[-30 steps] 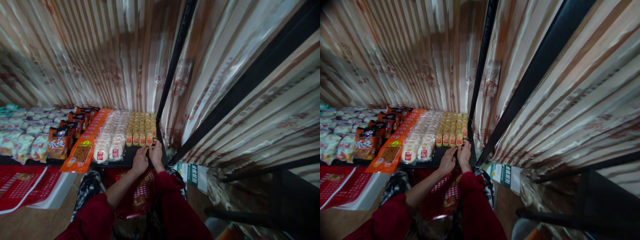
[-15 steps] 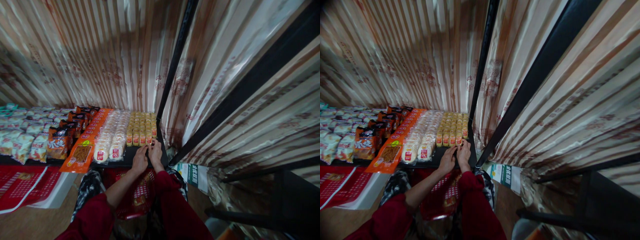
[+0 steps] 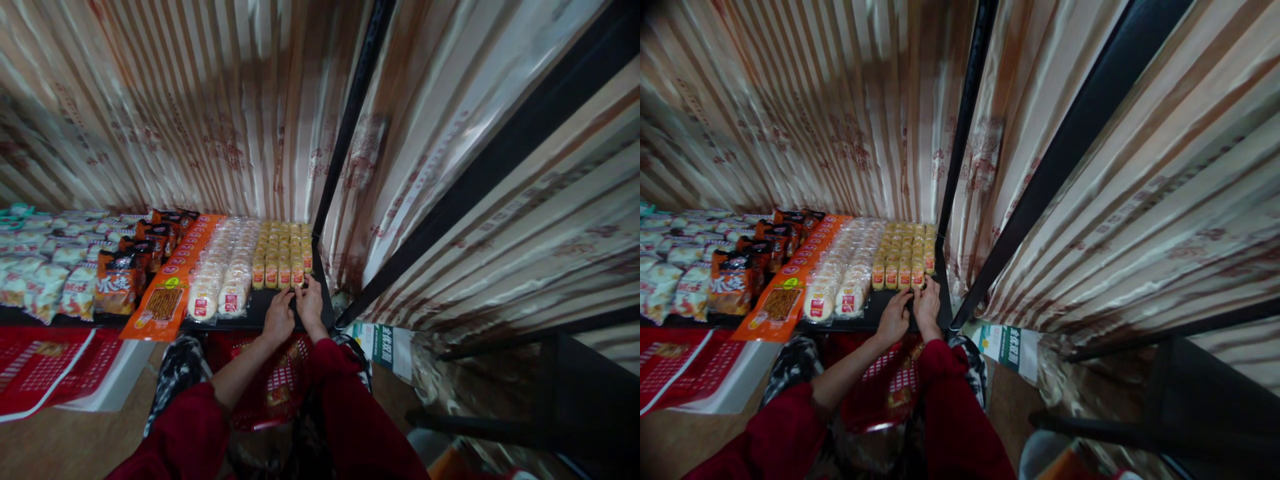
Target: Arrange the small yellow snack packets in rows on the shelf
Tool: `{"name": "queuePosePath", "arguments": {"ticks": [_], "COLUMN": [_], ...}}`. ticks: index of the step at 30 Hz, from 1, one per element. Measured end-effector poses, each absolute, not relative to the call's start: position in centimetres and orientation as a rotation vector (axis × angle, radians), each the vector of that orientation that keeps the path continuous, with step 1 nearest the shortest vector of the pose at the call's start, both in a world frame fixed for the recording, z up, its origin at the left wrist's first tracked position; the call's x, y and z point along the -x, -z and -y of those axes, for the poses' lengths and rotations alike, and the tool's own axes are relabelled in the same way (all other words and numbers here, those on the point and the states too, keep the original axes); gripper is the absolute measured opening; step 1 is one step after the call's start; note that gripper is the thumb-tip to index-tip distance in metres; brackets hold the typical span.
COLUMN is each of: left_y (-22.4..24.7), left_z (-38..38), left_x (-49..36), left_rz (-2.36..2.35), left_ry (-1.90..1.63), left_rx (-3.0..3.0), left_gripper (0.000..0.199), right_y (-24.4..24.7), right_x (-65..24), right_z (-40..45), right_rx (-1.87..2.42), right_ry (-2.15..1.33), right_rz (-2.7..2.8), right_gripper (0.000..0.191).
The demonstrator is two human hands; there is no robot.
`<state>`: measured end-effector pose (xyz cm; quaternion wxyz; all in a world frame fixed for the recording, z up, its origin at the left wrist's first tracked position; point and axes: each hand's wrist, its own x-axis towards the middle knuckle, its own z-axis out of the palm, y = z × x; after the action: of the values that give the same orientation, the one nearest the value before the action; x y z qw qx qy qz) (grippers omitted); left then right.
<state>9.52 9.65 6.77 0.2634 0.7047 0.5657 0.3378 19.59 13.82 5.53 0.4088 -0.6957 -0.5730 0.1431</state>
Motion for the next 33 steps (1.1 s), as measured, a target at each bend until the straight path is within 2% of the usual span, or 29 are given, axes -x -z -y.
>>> {"name": "queuePosePath", "arguments": {"ticks": [22,27,33], "left_y": [-6.0,-4.8,-2.7], "left_z": [-5.7,-4.0,-2.1], "left_x": [-8.5,-7.2,-5.6], "left_rz": [-1.541,-1.548,-1.588], "left_ry": [-0.916,-0.797,-0.626], "left_rx": [-2.081,-2.249,-2.202], "left_gripper": [0.034,0.025,0.025], "right_y": [-5.2,-4.7,-1.6], "right_x": [-18.7,-17.6,-16.3], "right_z": [-8.1,-5.2,-2.6], "right_rx": [1.598,1.446,1.400], "right_ry": [-0.338,-0.386,-0.383], "right_rz": [1.503,1.600,1.735], "right_gripper": [0.030,0.029,0.030]}}
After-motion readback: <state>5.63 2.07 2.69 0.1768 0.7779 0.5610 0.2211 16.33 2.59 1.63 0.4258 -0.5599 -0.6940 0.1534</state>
